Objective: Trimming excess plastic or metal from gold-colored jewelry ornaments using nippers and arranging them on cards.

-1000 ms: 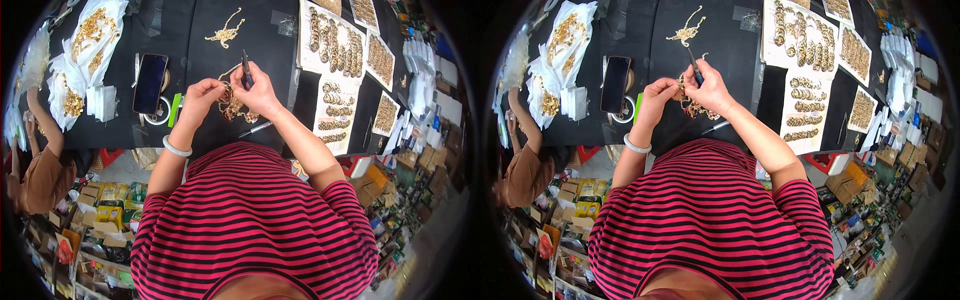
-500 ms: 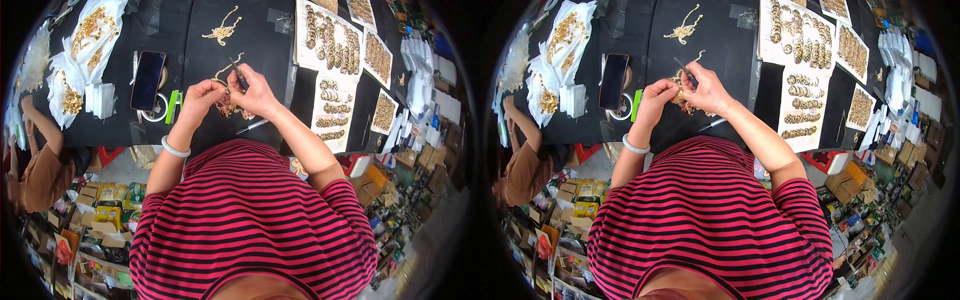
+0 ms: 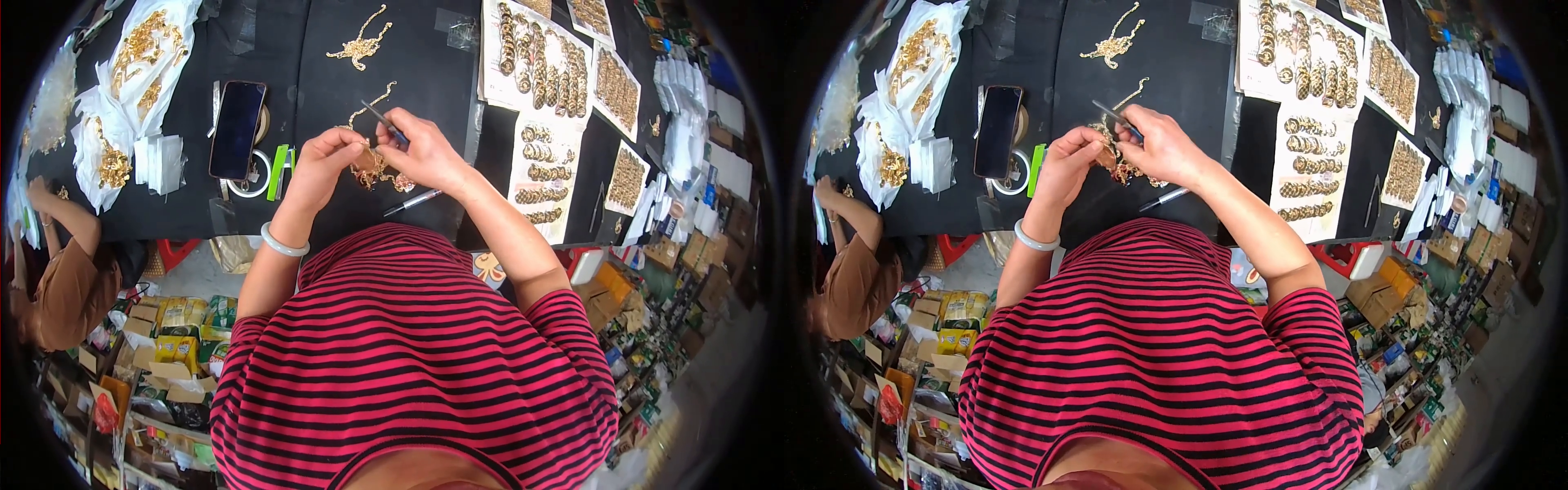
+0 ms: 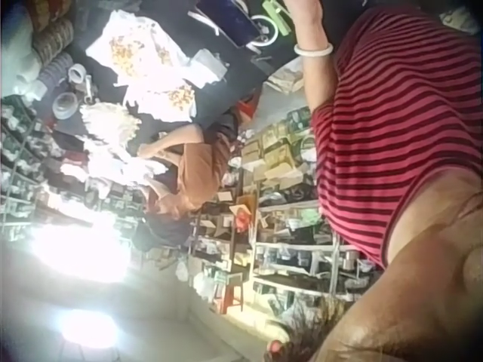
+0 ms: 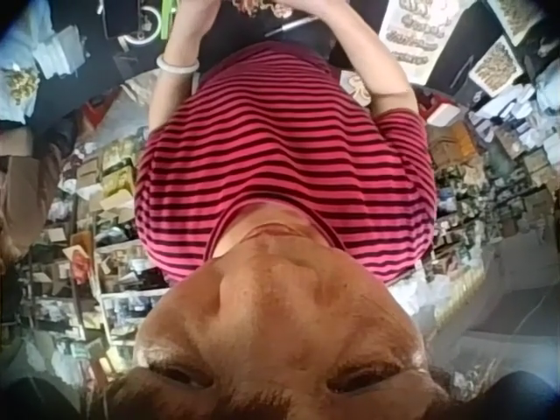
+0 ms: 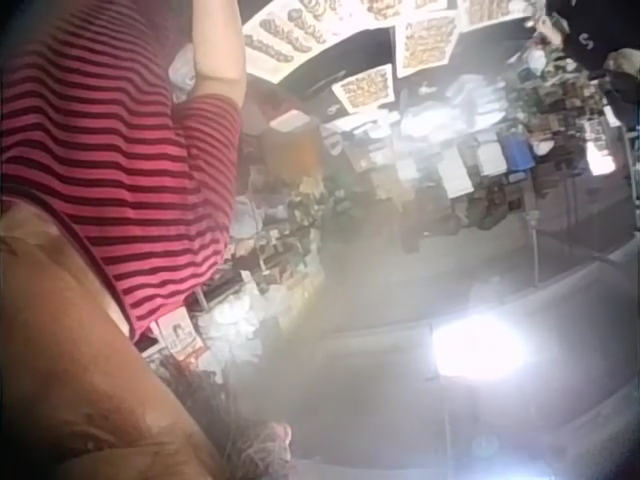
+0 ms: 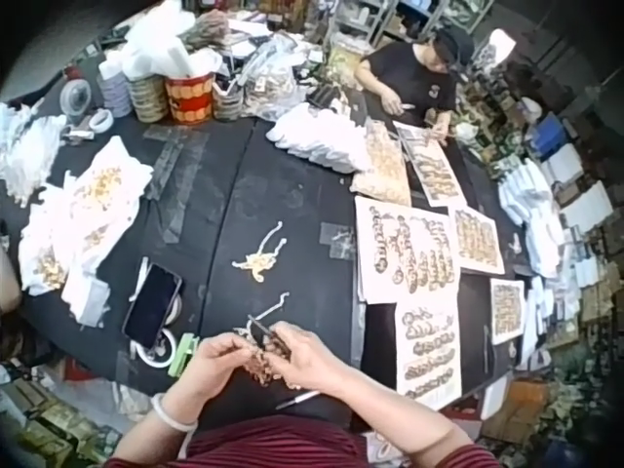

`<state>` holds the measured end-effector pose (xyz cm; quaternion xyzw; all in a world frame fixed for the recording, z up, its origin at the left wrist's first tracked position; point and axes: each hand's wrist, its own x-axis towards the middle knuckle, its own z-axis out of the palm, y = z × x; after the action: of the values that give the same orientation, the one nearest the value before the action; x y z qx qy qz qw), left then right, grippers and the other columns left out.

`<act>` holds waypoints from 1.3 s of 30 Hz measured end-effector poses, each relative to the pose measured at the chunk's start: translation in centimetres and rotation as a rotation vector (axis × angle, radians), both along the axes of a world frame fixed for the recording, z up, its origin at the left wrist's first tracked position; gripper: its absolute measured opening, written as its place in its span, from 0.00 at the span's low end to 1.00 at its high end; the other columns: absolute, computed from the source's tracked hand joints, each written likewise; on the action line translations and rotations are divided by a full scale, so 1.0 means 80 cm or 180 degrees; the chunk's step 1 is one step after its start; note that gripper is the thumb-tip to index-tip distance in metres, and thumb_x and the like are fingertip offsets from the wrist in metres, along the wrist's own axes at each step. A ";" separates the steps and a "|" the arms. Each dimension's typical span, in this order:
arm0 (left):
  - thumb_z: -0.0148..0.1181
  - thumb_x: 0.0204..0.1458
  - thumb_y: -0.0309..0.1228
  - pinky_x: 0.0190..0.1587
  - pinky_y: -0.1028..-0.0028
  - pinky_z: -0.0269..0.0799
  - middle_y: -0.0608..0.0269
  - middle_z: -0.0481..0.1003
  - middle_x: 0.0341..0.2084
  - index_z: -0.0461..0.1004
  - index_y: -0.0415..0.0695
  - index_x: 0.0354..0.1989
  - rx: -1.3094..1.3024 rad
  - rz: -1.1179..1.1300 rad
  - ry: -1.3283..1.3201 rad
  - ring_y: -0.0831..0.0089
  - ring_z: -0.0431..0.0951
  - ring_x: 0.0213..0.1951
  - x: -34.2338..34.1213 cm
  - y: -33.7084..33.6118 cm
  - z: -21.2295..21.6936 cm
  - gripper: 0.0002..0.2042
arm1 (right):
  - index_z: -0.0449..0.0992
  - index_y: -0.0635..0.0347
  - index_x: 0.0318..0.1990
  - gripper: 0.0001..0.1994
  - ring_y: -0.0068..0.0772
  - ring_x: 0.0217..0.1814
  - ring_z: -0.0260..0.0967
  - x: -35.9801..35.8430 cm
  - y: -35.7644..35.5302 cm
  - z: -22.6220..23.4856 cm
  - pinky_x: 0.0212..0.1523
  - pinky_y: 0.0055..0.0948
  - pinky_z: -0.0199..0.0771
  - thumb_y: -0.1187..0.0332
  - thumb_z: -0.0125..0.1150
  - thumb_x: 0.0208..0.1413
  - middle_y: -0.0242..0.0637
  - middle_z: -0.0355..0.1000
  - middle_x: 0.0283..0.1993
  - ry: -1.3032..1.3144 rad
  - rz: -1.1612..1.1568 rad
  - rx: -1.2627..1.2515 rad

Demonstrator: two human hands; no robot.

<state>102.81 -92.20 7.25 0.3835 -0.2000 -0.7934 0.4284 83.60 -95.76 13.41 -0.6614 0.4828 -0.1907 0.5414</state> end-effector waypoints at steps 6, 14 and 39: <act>0.58 0.54 0.18 0.38 0.77 0.72 0.63 0.77 0.33 0.75 0.36 0.35 -0.1036 0.0695 -0.1273 0.78 0.76 0.36 -0.014 -0.007 0.019 0.03 | 0.70 0.60 0.40 0.11 0.46 0.41 0.65 0.008 0.031 -0.008 0.43 0.43 0.65 0.71 0.63 0.50 0.42 0.66 0.36 0.1356 -0.0079 -0.1853; 0.59 0.51 0.15 0.36 0.81 0.67 0.62 0.74 0.33 0.75 0.37 0.36 -0.2570 0.1136 -0.2800 0.77 0.73 0.34 -0.022 -0.009 0.022 0.06 | 0.72 0.56 0.42 0.12 0.43 0.40 0.63 0.015 0.032 -0.008 0.43 0.43 0.63 0.69 0.63 0.50 0.37 0.64 0.37 0.1626 -0.0272 -0.2018; 0.63 0.49 0.21 0.38 0.71 0.70 0.61 0.75 0.28 0.76 0.41 0.32 -0.2323 -0.0793 -0.2670 0.68 0.75 0.35 -0.042 0.043 0.001 0.04 | 0.73 0.56 0.39 0.10 0.44 0.47 0.68 -0.016 -0.053 -0.133 0.45 0.40 0.71 0.71 0.59 0.47 0.37 0.69 0.39 0.1824 0.1052 -0.2285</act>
<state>99.41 -88.78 7.34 0.4664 -0.6578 -0.4973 0.3202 82.31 -99.98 2.78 -0.9000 0.4047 -0.0669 0.1474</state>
